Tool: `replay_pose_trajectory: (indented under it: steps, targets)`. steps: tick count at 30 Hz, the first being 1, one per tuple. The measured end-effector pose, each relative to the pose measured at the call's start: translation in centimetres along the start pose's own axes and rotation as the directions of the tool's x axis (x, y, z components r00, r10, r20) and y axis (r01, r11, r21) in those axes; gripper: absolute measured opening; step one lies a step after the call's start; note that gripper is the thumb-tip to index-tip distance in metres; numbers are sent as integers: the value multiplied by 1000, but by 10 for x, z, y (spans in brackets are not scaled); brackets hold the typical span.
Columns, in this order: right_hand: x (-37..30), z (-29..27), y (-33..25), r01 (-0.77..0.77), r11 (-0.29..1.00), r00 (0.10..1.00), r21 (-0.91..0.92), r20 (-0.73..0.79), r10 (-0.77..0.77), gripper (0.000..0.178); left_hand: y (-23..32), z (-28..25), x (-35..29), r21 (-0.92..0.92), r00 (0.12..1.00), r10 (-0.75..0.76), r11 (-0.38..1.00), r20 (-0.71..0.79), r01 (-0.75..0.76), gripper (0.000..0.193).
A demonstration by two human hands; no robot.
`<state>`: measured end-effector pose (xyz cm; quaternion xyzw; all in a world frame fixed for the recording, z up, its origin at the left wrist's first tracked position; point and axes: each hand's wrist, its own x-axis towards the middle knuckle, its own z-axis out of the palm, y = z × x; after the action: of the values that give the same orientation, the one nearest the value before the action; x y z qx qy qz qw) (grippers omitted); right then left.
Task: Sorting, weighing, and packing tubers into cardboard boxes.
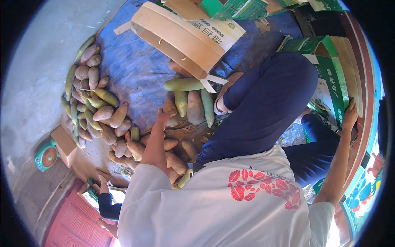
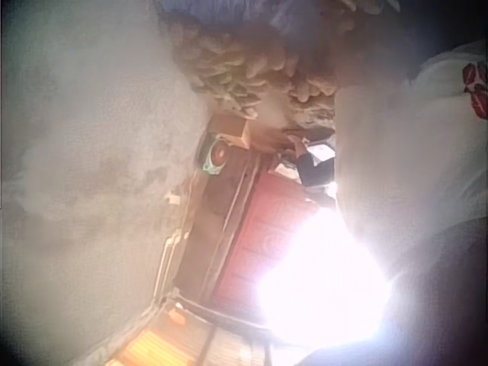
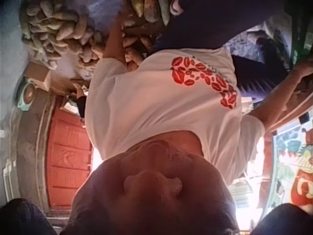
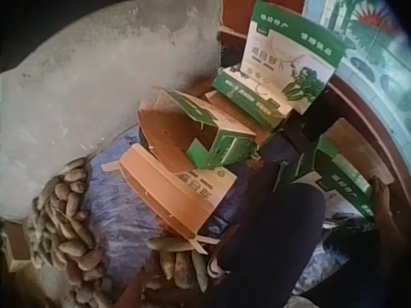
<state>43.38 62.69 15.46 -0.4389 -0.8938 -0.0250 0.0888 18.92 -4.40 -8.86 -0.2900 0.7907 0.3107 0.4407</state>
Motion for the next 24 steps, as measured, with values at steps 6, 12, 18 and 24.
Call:
replay_pose_trajectory:
  steps: [6,12,18,24]
  targets:
    - [2,-3,-15,49,998,995,47,84,-52,40,25,-24,-50,107,993,113,988,22,-114,82]
    - [6,-21,-15,271,958,958,91,71,-278,33,70,-50,-98,-320,903,427,863,53,-390,75]
    - [-1,-77,-90,297,879,949,372,-9,-316,27,195,-29,-225,-332,607,792,592,70,-734,76]
    - [-29,-132,-148,104,245,921,964,0,-391,35,294,54,-371,-391,105,886,303,452,-869,70]
